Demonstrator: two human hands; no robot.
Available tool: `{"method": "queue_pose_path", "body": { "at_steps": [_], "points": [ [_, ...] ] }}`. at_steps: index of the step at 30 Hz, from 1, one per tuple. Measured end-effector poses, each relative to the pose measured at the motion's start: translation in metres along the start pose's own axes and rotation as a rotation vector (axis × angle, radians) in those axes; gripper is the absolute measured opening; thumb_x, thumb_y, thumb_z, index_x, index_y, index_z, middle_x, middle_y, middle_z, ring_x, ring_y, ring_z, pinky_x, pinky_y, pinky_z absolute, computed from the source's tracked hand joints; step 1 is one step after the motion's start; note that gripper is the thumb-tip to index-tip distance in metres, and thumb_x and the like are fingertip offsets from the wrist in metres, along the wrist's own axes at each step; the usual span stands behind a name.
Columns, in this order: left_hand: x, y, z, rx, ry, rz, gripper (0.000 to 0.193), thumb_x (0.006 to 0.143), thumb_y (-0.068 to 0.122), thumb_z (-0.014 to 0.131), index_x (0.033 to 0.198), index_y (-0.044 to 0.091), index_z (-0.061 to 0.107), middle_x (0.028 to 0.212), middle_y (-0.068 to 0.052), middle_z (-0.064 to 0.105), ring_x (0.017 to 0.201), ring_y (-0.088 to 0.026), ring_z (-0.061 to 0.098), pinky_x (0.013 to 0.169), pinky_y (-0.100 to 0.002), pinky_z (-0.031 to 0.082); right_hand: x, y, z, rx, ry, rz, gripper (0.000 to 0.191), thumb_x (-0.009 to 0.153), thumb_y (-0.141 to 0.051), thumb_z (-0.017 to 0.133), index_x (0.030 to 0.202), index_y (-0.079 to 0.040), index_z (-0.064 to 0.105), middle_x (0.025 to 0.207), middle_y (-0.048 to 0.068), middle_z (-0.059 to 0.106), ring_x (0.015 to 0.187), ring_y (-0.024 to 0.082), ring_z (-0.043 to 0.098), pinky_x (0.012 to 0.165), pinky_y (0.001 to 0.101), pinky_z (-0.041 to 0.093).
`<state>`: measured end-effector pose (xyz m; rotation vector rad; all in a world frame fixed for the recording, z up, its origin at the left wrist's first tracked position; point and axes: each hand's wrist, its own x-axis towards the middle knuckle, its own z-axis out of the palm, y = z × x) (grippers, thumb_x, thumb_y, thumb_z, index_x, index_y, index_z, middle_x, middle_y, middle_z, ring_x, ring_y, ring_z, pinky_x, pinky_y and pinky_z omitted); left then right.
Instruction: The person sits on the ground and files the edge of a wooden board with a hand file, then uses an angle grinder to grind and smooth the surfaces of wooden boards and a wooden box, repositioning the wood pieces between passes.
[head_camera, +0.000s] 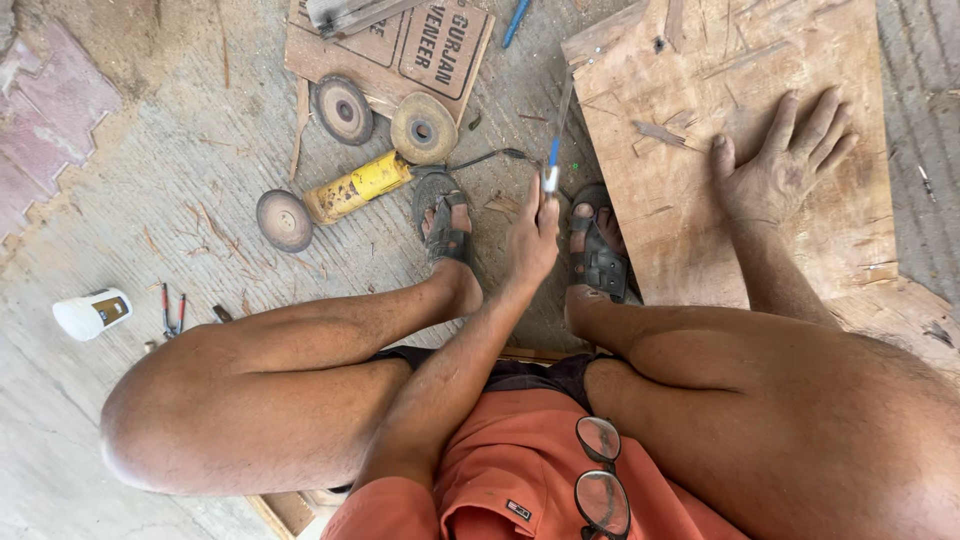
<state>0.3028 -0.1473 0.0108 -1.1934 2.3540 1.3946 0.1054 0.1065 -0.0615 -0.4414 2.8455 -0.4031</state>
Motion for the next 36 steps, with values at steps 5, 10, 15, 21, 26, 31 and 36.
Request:
{"method": "queue_pose_path", "body": {
  "at_steps": [5,10,15,21,26,31,36],
  "points": [
    [0.005,-0.001,0.001,0.022,-0.028,-0.017,0.07,0.104,0.048,0.043,0.163,0.011,0.035,0.122,-0.027,0.07,0.107,-0.041,0.07,0.09,-0.05,0.056,-0.001,0.002,0.001,0.038,-0.028,0.039,0.086,0.102,-0.049,0.058,0.168,0.002,0.038,0.175,0.031,0.005,0.161,0.048,-0.002,0.134,0.0703,-0.002],
    [0.016,-0.001,0.008,-0.007,0.026,0.111,0.066,0.11,0.049,0.043,0.162,0.01,0.035,0.127,-0.028,0.068,0.113,-0.043,0.068,0.094,-0.05,0.055,0.0,0.0,-0.001,-0.017,0.012,-0.019,0.084,0.103,-0.049,0.058,0.166,0.004,0.038,0.175,0.032,0.005,0.161,0.049,-0.003,0.129,0.0693,-0.002],
    [0.002,-0.022,0.009,0.088,-0.085,-0.054,0.069,0.104,0.05,0.044,0.163,0.015,0.034,0.101,-0.024,0.073,0.097,-0.038,0.073,0.086,-0.049,0.057,0.002,0.003,0.006,0.025,-0.02,0.039,0.085,0.106,-0.053,0.056,0.167,0.003,0.04,0.175,0.031,0.008,0.163,0.05,0.0,0.13,0.072,-0.001],
    [0.011,-0.036,0.001,0.133,-0.048,0.116,0.066,0.107,0.05,0.045,0.164,0.018,0.033,0.091,-0.019,0.072,0.084,-0.035,0.073,0.078,-0.049,0.057,0.001,0.011,0.016,-0.024,0.049,-0.017,0.088,0.104,-0.056,0.053,0.169,0.001,0.04,0.174,0.031,0.009,0.164,0.05,0.001,0.131,0.0721,-0.001],
    [0.024,-0.015,-0.004,0.164,-0.073,0.099,0.066,0.105,0.05,0.046,0.162,0.019,0.035,0.09,-0.017,0.071,0.08,-0.033,0.073,0.075,-0.048,0.058,-0.003,0.009,0.01,0.019,0.026,-0.018,0.084,0.102,-0.049,0.058,0.167,0.001,0.039,0.174,0.032,0.008,0.163,0.051,0.001,0.131,0.0724,0.0],
    [0.013,0.003,0.009,0.071,-0.082,-0.005,0.067,0.105,0.048,0.044,0.164,0.02,0.032,0.119,-0.025,0.07,0.105,-0.044,0.07,0.089,-0.052,0.056,-0.001,0.007,0.007,0.009,0.041,-0.01,0.08,0.103,-0.046,0.063,0.163,0.001,0.039,0.173,0.034,0.008,0.16,0.05,0.002,0.132,0.0714,0.0],
    [0.015,0.0,0.015,0.061,-0.088,0.067,0.065,0.107,0.048,0.044,0.163,0.017,0.031,0.137,-0.025,0.065,0.12,-0.043,0.066,0.099,-0.051,0.053,-0.001,0.011,0.014,0.0,0.048,-0.027,0.079,0.102,-0.046,0.061,0.163,0.0,0.041,0.175,0.031,0.008,0.162,0.05,0.002,0.13,0.0692,-0.001]
  ]
}}
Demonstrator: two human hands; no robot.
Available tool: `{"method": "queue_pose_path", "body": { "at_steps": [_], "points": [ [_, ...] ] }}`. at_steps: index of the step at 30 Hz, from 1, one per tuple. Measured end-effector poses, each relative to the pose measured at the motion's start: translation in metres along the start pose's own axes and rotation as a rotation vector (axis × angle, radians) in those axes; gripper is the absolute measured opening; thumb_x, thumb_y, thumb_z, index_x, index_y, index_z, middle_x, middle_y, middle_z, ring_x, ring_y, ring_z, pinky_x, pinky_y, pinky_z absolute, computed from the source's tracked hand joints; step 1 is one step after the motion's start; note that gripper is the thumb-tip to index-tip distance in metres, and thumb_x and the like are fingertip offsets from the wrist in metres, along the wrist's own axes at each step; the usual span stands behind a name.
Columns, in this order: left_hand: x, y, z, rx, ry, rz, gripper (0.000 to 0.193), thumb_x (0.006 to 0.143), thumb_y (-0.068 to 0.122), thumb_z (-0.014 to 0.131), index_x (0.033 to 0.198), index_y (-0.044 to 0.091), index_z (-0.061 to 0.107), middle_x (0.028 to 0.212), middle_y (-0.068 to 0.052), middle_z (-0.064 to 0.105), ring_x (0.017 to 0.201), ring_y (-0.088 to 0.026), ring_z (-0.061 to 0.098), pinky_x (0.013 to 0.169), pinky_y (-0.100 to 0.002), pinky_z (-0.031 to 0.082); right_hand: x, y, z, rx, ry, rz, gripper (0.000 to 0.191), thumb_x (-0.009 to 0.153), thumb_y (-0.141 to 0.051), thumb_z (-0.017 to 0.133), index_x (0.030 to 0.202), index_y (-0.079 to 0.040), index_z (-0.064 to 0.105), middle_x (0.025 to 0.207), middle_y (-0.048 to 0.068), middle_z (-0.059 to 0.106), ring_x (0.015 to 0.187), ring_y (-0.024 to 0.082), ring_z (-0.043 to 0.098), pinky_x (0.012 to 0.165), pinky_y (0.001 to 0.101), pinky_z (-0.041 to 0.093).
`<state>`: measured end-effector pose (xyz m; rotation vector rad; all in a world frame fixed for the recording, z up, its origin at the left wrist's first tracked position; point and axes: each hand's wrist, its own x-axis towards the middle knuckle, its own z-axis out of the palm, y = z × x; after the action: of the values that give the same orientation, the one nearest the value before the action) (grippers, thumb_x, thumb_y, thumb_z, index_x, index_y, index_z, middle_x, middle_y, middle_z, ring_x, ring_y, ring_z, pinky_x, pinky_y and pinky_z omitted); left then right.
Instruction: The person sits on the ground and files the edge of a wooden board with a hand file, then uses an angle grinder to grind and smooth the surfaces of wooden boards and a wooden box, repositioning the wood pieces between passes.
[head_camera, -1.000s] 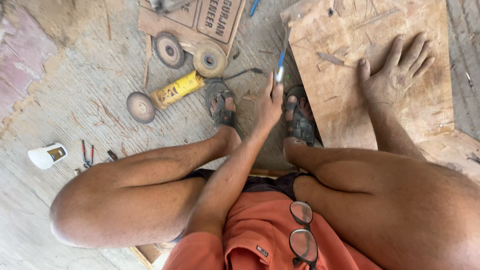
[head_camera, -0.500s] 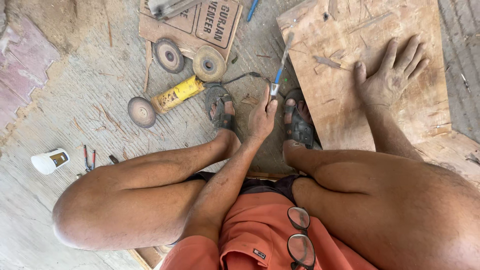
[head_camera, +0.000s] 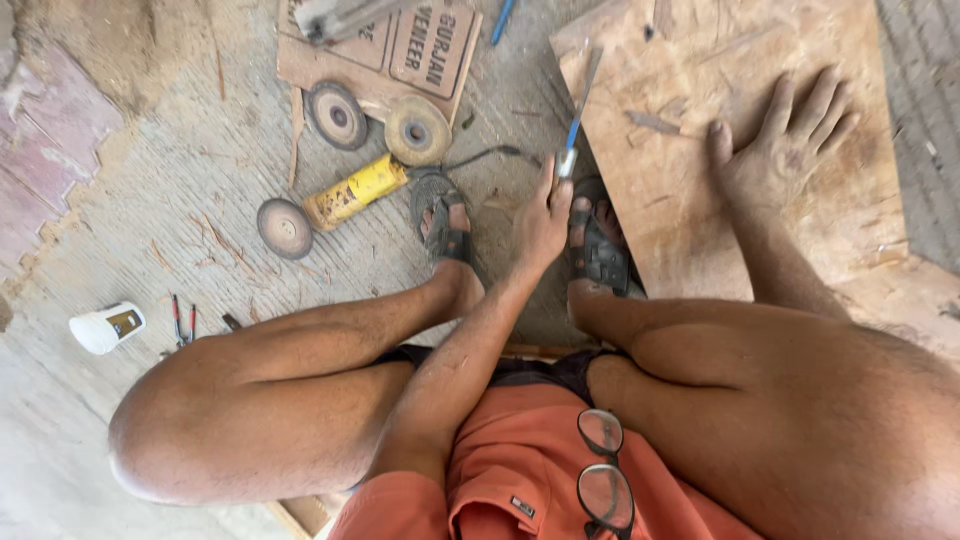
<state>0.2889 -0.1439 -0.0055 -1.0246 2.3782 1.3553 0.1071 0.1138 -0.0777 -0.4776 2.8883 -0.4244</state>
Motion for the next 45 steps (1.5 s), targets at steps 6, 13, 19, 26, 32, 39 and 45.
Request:
{"method": "queue_pose_path", "body": {
  "at_steps": [6,13,19,26,32,39,45],
  "points": [
    [0.0,-0.005,0.0,0.017,-0.027,-0.089,0.067,0.104,0.047,0.045,0.163,0.019,0.031,0.131,-0.025,0.067,0.117,-0.043,0.067,0.098,-0.051,0.053,0.0,-0.002,-0.003,-0.003,-0.001,-0.001,0.084,0.1,-0.048,0.058,0.167,0.0,0.042,0.174,0.031,0.007,0.16,0.049,0.002,0.132,0.0708,-0.001],
    [0.048,0.016,0.002,0.034,0.208,0.301,0.057,0.116,0.043,0.046,0.165,0.016,0.035,0.138,-0.023,0.068,0.114,-0.042,0.07,0.091,-0.048,0.058,0.001,-0.005,-0.005,0.056,-0.055,0.049,0.084,0.103,-0.049,0.056,0.168,0.002,0.039,0.175,0.031,0.008,0.162,0.05,0.002,0.135,0.0714,0.001],
    [0.111,0.009,-0.024,-0.244,0.07,-0.135,0.072,0.104,0.054,0.042,0.166,0.023,0.024,0.08,0.0,0.064,0.056,-0.01,0.058,0.049,-0.031,0.054,0.001,-0.004,-0.002,0.0,-0.012,0.034,0.087,0.105,-0.061,0.052,0.168,-0.004,0.042,0.178,0.029,0.008,0.163,0.049,0.002,0.131,0.0716,0.001],
    [0.082,-0.082,-0.058,0.201,0.233,0.203,0.074,0.101,0.045,0.073,0.156,0.009,0.039,0.112,-0.015,0.075,0.093,-0.024,0.077,0.077,-0.039,0.064,-0.002,-0.004,-0.008,0.001,-0.04,0.07,0.081,0.104,-0.055,0.055,0.163,-0.001,0.041,0.176,0.03,0.007,0.161,0.048,0.001,0.133,0.0701,0.0],
    [0.08,-0.096,-0.047,0.147,0.019,-0.174,0.078,0.095,0.042,0.065,0.157,0.006,0.034,0.109,-0.019,0.075,0.097,-0.032,0.078,0.08,-0.044,0.065,-0.004,0.008,0.0,-0.027,-0.072,0.073,0.086,0.104,-0.057,0.056,0.17,-0.006,0.034,0.179,0.028,0.005,0.164,0.048,-0.002,0.132,0.0693,-0.003],
    [0.079,-0.103,-0.029,0.187,0.014,0.013,0.073,0.096,0.035,0.073,0.152,0.002,0.039,0.12,-0.024,0.07,0.109,-0.039,0.072,0.09,-0.048,0.06,0.007,-0.022,0.033,-0.006,0.062,-0.214,0.082,0.108,-0.042,0.056,0.164,0.005,0.018,0.171,0.029,-0.003,0.161,0.041,-0.005,0.13,0.0652,-0.002],
    [0.082,-0.107,-0.033,0.167,-0.039,0.013,0.076,0.095,0.034,0.072,0.154,0.002,0.037,0.118,-0.024,0.071,0.108,-0.039,0.073,0.091,-0.049,0.058,-0.011,-0.133,0.054,0.035,-0.425,-0.859,0.08,0.101,-0.065,0.052,0.16,-0.012,0.037,0.172,0.017,0.023,0.16,0.034,0.019,0.131,0.0553,0.018]
  ]
}}
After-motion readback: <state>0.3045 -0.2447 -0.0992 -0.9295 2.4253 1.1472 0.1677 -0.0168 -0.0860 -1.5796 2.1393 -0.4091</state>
